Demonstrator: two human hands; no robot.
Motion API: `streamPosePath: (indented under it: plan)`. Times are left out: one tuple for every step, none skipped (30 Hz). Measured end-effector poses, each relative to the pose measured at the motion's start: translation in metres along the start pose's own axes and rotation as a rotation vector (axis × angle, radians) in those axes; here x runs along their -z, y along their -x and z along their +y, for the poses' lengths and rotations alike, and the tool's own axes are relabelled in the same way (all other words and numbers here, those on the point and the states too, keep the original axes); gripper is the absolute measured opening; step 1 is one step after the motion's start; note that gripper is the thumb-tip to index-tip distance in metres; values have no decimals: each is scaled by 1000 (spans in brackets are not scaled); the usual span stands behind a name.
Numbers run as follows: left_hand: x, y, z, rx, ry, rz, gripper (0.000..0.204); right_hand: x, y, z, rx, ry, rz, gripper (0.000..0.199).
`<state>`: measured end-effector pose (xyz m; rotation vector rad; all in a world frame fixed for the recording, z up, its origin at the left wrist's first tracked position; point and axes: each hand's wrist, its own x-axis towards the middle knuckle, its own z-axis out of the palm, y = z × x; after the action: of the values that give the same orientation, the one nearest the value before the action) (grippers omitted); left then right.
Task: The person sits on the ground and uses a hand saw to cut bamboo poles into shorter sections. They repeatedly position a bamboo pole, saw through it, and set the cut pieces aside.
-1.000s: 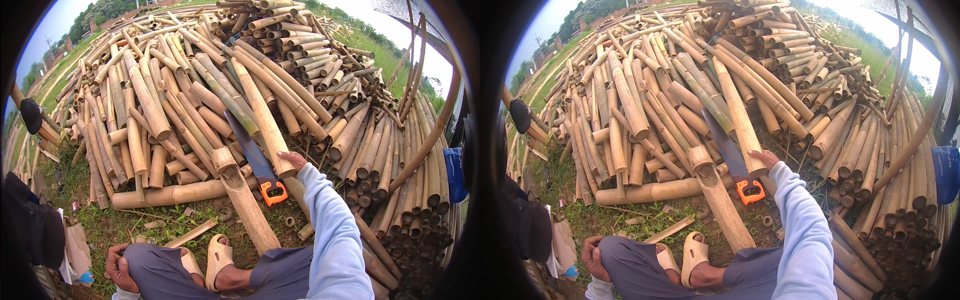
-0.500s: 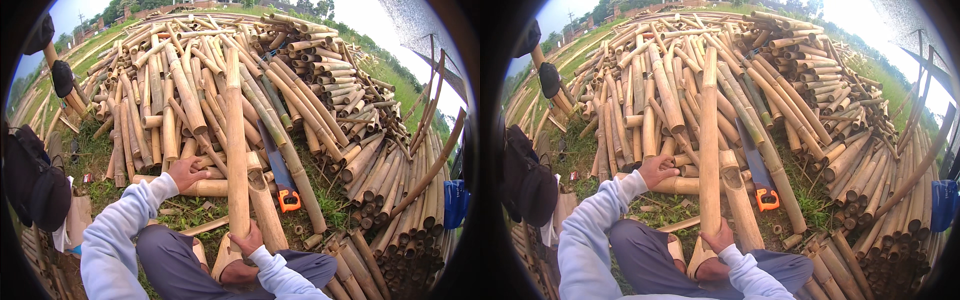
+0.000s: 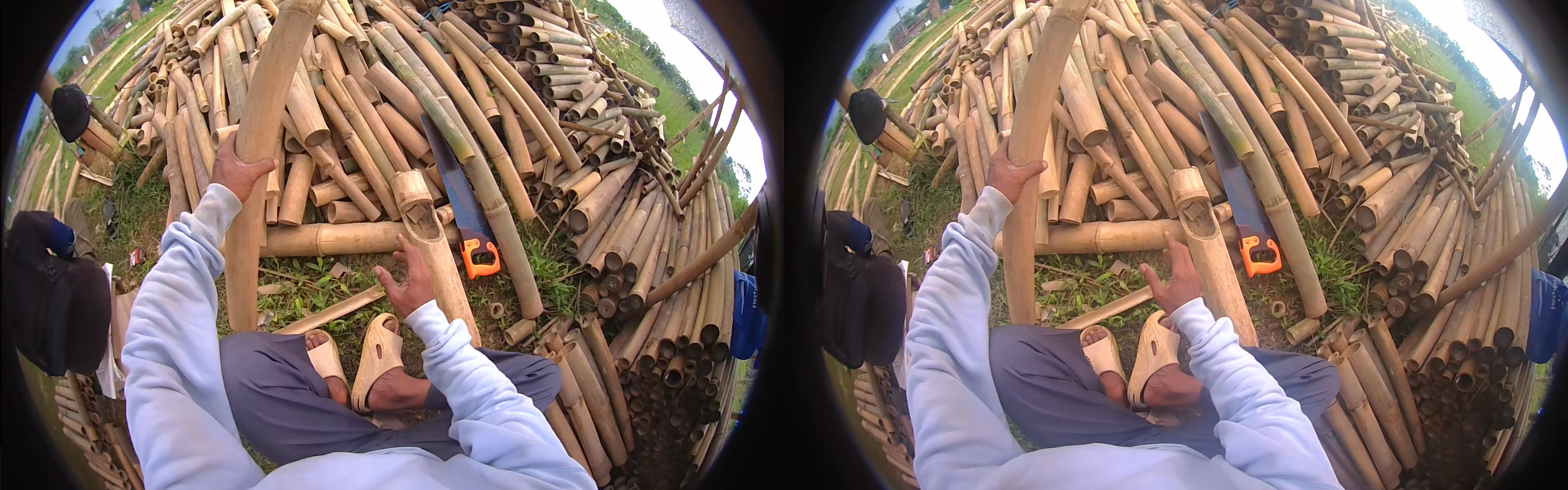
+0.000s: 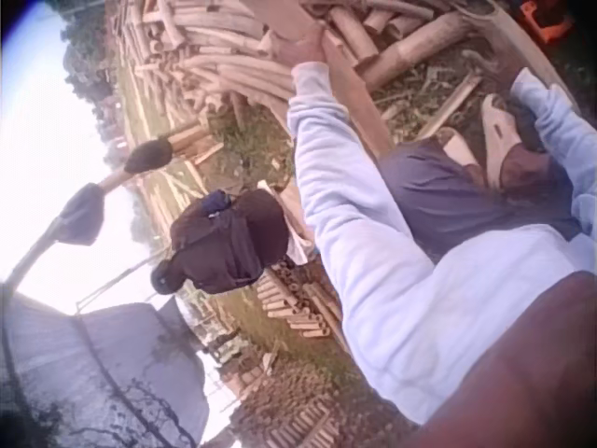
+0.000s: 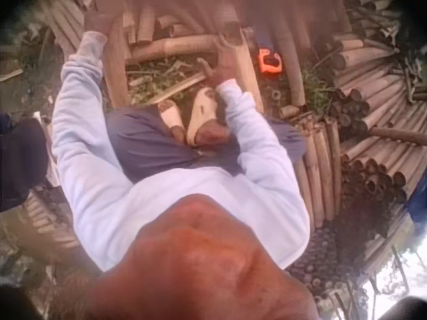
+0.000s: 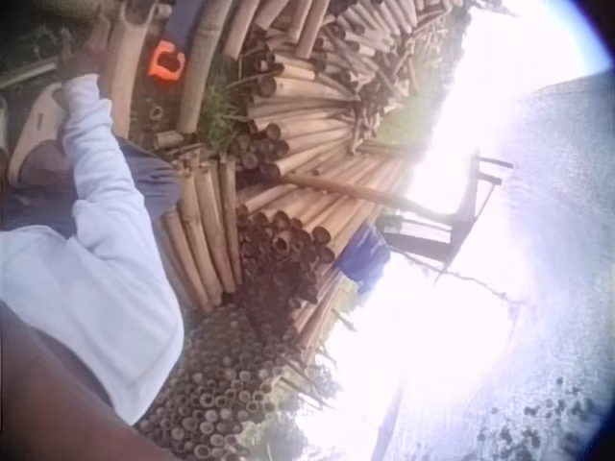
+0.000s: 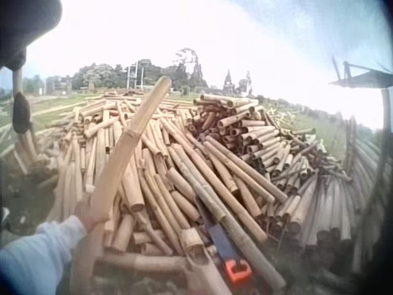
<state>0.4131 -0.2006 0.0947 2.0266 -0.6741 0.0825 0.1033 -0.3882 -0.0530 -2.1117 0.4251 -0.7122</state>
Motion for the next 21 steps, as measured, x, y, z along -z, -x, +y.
streamPosePath:
  plan:
    - [9, 10, -5, -39, -139, 19, 72, 23, -9, 23, 9, 87, 85, 69]
    - [16, 20, -4, -45, -189, -31, 73, 47, -15, 50, -33, 170, 156, 65]
    - [22, 32, -14, -60, -256, -54, 73, 65, -18, 74, -52, 187, 200, 63]
    - [24, 47, -21, -68, -291, -55, 74, 84, -24, 92, -68, 207, 253, 61]
    - [23, 64, -29, -84, -321, -62, 76, 102, -30, 104, -151, 201, 305, 60]
    - [16, 78, -41, -78, -328, -114, 76, 123, -31, 117, -239, 206, 362, 58]
    - [8, 92, -52, -75, -331, -160, 77, 146, -32, 134, -279, 252, 369, 57]
    - [4, 109, -61, -84, -338, -197, 77, 159, -34, 147, -314, 288, 368, 56]
    - [7, 127, -69, -81, -361, -227, 78, 162, -38, 146, -306, 359, 380, 49]
    - [1, 142, -67, -115, -319, -238, 75, 166, -40, 143, -304, 355, 367, 46]
    - [0, 157, -73, -118, -332, -267, 75, 168, -39, 138, -304, 344, 346, 43]
    - [-4, 167, -82, -123, -343, -291, 75, 167, -41, 131, -300, 332, 327, 40]
    - [-7, 175, -91, -166, -365, -308, 75, 162, -40, 124, -282, 273, 373, 30]
    - [-9, 182, -99, -213, -387, -325, 75, 160, -39, 126, -251, 223, 474, 29]
    - [-10, 188, -107, -261, -408, -341, 75, 158, -41, 130, -219, 173, 574, 27]
    - [-12, 193, -116, -308, -417, -350, 75, 157, -42, 132, -187, 124, 675, 26]
    - [-12, 195, -127, -354, -425, -358, 75, 156, -44, 131, -125, 73, 720, 24]
    - [-11, 197, -137, -400, -431, -366, 75, 155, -44, 128, -100, 86, 716, 23]
    - [-10, 199, -148, -412, -427, -382, 74, 156, -44, 124, -74, 99, 712, 23]
    - [-8, 201, -157, -404, -459, -435, 75, 154, -43, 120, -48, 109, 697, 23]
    - [-4, 200, -165, -391, -498, -487, 75, 151, -41, 111, -18, 154, 627, 23]
